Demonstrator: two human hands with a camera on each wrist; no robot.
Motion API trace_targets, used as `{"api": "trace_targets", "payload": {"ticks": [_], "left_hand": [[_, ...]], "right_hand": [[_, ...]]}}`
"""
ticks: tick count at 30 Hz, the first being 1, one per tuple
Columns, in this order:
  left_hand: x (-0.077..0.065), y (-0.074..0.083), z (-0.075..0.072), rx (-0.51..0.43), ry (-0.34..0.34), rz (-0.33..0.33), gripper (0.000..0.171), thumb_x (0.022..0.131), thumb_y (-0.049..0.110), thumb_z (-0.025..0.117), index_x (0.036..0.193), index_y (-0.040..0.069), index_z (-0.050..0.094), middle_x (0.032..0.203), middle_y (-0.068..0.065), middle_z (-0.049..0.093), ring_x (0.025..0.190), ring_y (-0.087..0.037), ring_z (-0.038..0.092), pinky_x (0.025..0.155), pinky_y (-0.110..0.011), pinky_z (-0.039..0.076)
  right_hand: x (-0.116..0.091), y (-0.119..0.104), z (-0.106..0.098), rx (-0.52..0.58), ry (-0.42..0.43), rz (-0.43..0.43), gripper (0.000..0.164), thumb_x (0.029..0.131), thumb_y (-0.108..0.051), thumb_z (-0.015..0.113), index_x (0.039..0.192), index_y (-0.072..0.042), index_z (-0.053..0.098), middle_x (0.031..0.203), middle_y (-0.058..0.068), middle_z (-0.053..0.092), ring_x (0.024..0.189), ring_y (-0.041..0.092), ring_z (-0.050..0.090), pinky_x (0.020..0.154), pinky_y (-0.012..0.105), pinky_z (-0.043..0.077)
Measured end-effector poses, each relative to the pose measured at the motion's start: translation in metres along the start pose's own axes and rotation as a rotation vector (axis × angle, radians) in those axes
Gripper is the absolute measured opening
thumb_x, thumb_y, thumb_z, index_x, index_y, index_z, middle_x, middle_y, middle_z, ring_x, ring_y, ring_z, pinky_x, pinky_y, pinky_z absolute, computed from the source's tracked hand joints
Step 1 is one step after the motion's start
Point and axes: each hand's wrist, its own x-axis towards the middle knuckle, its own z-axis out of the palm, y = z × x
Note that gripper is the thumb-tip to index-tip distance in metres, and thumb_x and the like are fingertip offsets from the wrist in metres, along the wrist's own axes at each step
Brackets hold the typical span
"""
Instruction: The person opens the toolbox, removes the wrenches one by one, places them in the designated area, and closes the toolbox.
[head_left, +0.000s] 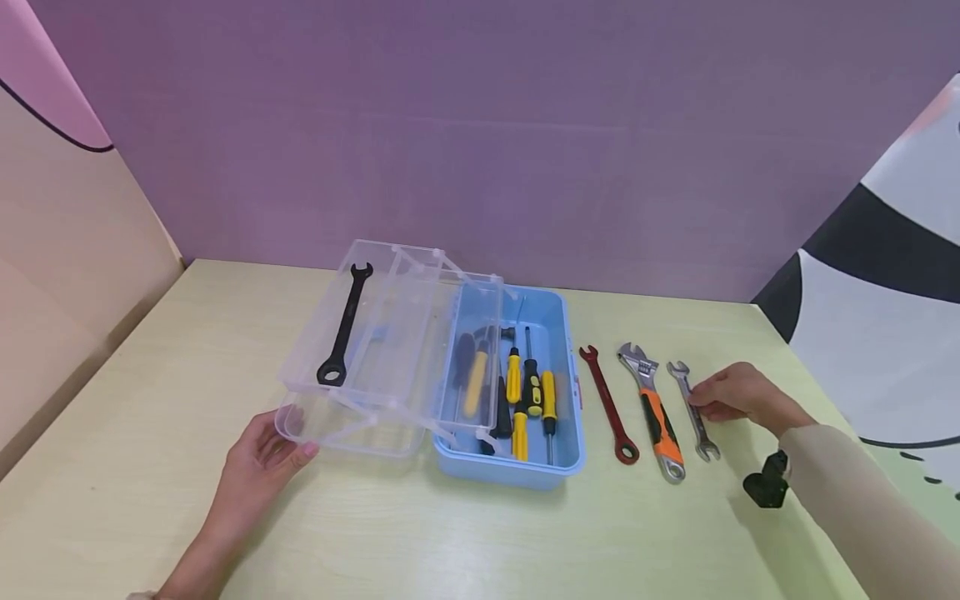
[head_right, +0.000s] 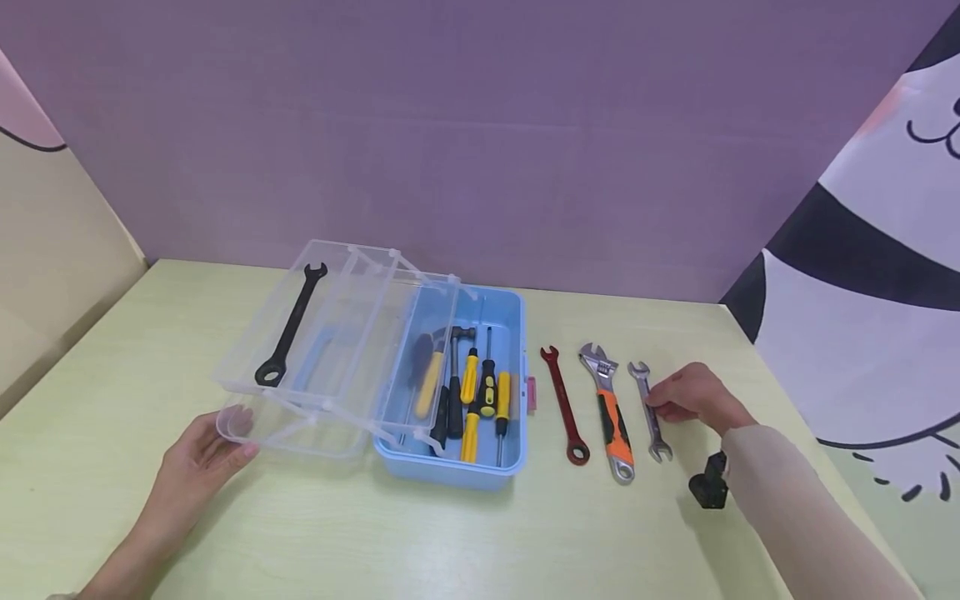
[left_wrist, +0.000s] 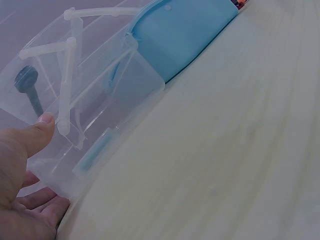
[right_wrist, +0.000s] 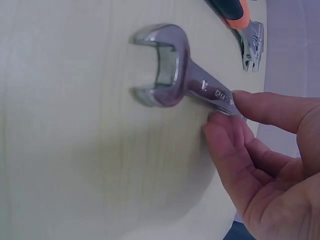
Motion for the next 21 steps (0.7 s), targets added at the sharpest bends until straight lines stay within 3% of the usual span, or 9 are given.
{"api": "trace_targets", "payload": {"ticks": [8,14,21], "left_hand": [[0.001,0.001,-0.001,0.008,-0.012,-0.021,0.053,0.089,0.004,0.065,0.132,-0.01,0.037,0.135,-0.033,0.044,0.101,0.022,0.045,0.089,0.002,0.041],[0.002,0.001,-0.001,0.005,-0.015,-0.036,0.053,0.089,0.003,0.065,0.132,-0.009,0.036,0.136,-0.033,0.044,0.1,0.022,0.045,0.089,0.002,0.041],[0.002,0.001,-0.001,-0.004,-0.016,-0.033,0.054,0.089,0.003,0.065,0.133,-0.01,0.036,0.136,-0.033,0.044,0.1,0.021,0.045,0.089,0.003,0.041]], "right_hand": [[-0.006,-0.009,-0.007,-0.03,-0.009,-0.006,0.048,0.089,-0.014,0.065,0.122,0.017,0.049,0.086,0.0,0.064,0.073,0.013,0.059,0.072,0.024,0.06],[-0.011,-0.02,-0.01,-0.045,-0.025,-0.062,0.048,0.091,-0.012,0.063,0.123,0.019,0.047,0.091,0.003,0.065,0.077,0.012,0.06,0.075,0.026,0.061],[-0.015,-0.035,-0.016,-0.026,-0.041,-0.107,0.044,0.091,-0.01,0.062,0.122,0.018,0.048,0.086,-0.003,0.065,0.078,0.01,0.063,0.077,0.027,0.061]]}}
